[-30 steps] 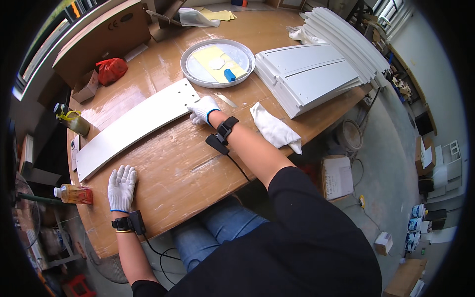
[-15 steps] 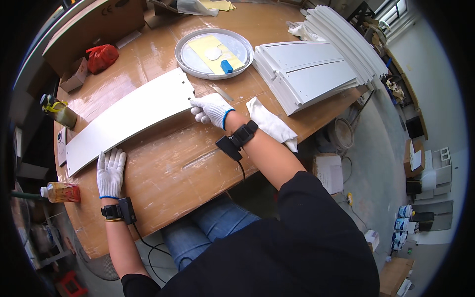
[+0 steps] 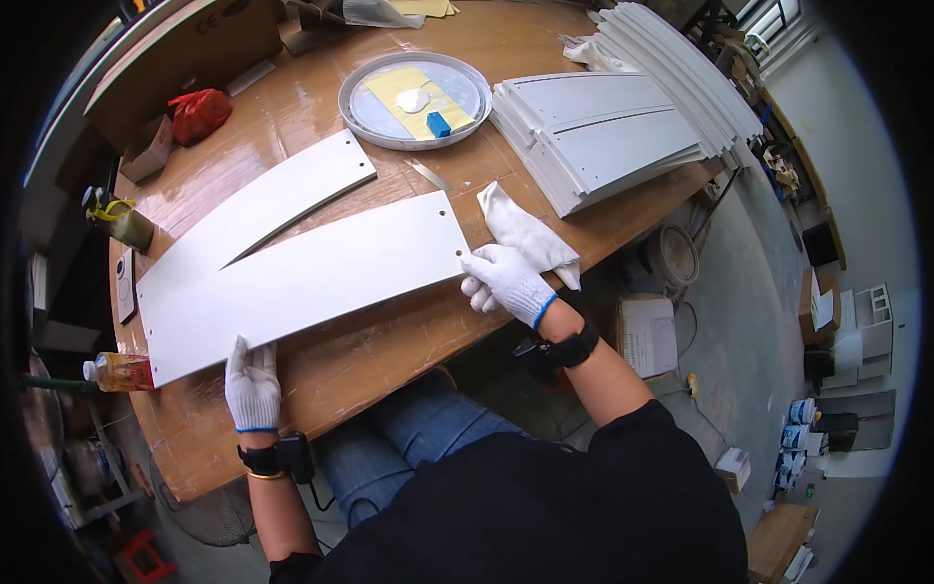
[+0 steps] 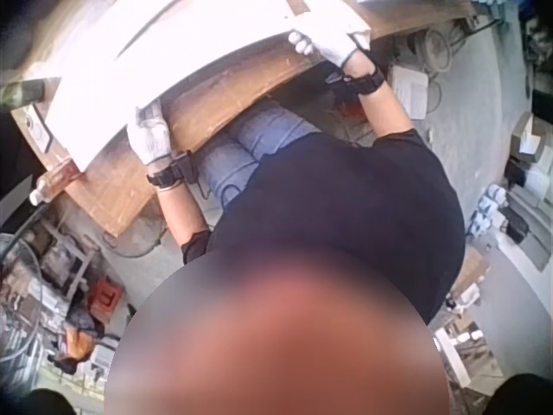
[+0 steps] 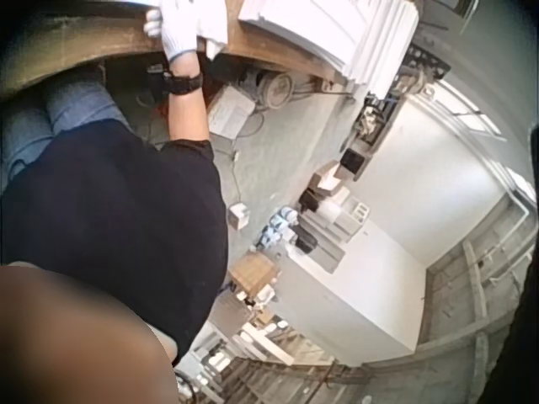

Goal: Applying a liquid coating to the edges and surfaces of white wooden panels using a sponge applicator.

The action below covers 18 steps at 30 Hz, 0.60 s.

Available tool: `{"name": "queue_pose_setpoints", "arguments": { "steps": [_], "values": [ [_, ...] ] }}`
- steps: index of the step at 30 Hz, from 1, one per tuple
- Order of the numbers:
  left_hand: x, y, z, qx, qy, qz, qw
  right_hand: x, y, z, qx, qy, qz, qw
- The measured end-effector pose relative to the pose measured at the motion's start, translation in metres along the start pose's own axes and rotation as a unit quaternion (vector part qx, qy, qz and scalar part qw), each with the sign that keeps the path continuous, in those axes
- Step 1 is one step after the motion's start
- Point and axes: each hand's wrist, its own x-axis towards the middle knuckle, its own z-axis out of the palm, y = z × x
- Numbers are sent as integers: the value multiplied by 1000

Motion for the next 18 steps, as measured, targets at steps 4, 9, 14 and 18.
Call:
{"name": "queue_pose_setpoints", "arguments": {
  "steps": [4, 9, 14, 18],
  "values": [
    [-70, -9, -2, 3, 17, 26, 1000, -20, 16, -7, -33, 6, -7, 999],
    [-105, -12, -35, 13, 85, 45, 995, -24, 19, -4, -143, -2, -78, 987],
    [-113, -15, -47, 14, 81, 51, 995, 5, 7, -30, -395, 225, -328, 828],
    [-113, -28, -38, 10, 97, 63, 993, 43, 29, -51, -581, 294, -291, 702]
  ]
}}
